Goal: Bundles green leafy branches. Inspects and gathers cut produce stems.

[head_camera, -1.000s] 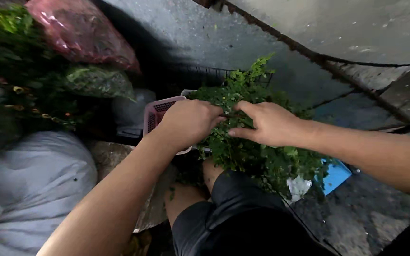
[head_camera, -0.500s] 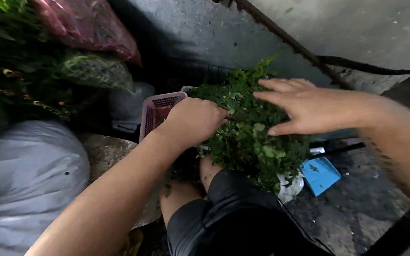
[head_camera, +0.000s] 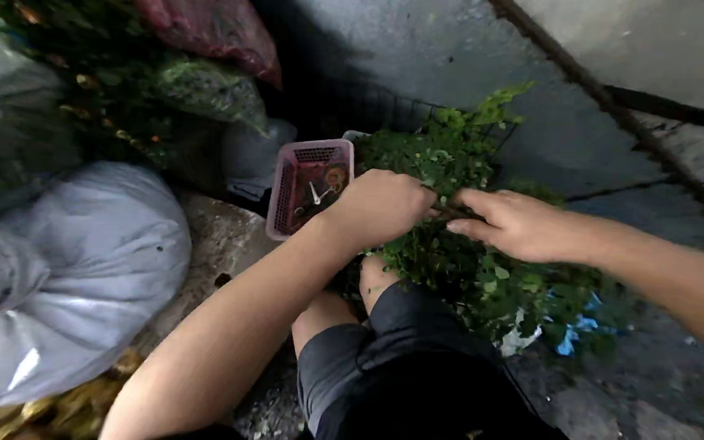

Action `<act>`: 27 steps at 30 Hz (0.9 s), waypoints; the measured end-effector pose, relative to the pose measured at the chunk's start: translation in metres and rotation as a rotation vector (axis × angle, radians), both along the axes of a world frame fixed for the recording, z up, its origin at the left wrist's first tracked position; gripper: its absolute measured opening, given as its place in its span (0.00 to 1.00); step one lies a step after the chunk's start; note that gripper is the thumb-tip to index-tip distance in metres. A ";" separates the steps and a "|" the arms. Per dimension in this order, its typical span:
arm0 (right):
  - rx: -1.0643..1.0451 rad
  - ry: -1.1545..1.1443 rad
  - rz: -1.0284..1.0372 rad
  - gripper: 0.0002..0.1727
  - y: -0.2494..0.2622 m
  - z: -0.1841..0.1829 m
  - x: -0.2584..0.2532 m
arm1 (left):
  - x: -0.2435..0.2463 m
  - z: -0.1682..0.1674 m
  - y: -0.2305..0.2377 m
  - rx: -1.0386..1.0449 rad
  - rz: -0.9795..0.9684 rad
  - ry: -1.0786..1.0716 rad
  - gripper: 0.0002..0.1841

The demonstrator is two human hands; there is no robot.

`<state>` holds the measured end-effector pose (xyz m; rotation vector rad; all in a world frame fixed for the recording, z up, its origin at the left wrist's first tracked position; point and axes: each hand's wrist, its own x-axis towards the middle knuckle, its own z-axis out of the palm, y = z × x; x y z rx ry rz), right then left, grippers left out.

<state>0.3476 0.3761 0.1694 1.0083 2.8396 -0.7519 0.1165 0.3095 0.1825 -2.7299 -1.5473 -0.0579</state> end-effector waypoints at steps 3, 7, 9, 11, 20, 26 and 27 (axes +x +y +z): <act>0.260 0.002 0.020 0.27 -0.018 -0.029 0.013 | 0.008 -0.027 -0.005 -0.085 0.046 -0.158 0.18; 0.445 0.051 0.120 0.29 -0.031 -0.074 0.031 | 0.018 -0.081 -0.017 -0.141 0.052 -0.329 0.18; 0.491 0.043 0.196 0.29 -0.036 -0.090 0.035 | 0.021 -0.101 -0.025 -0.246 0.037 -0.397 0.19; 0.514 0.022 0.257 0.27 -0.038 -0.102 0.037 | 0.023 -0.115 -0.033 -0.320 0.040 -0.415 0.20; -0.126 -0.200 0.057 0.24 -0.051 -0.105 0.028 | 0.016 -0.140 -0.050 -0.420 0.091 -0.401 0.21; -0.013 -0.222 -0.094 0.25 -0.031 -0.110 0.033 | -0.045 -0.122 -0.025 -0.239 0.439 -0.681 0.24; -0.004 -0.221 -0.144 0.25 -0.020 -0.102 0.036 | -0.071 -0.121 -0.014 -0.179 0.643 -0.681 0.23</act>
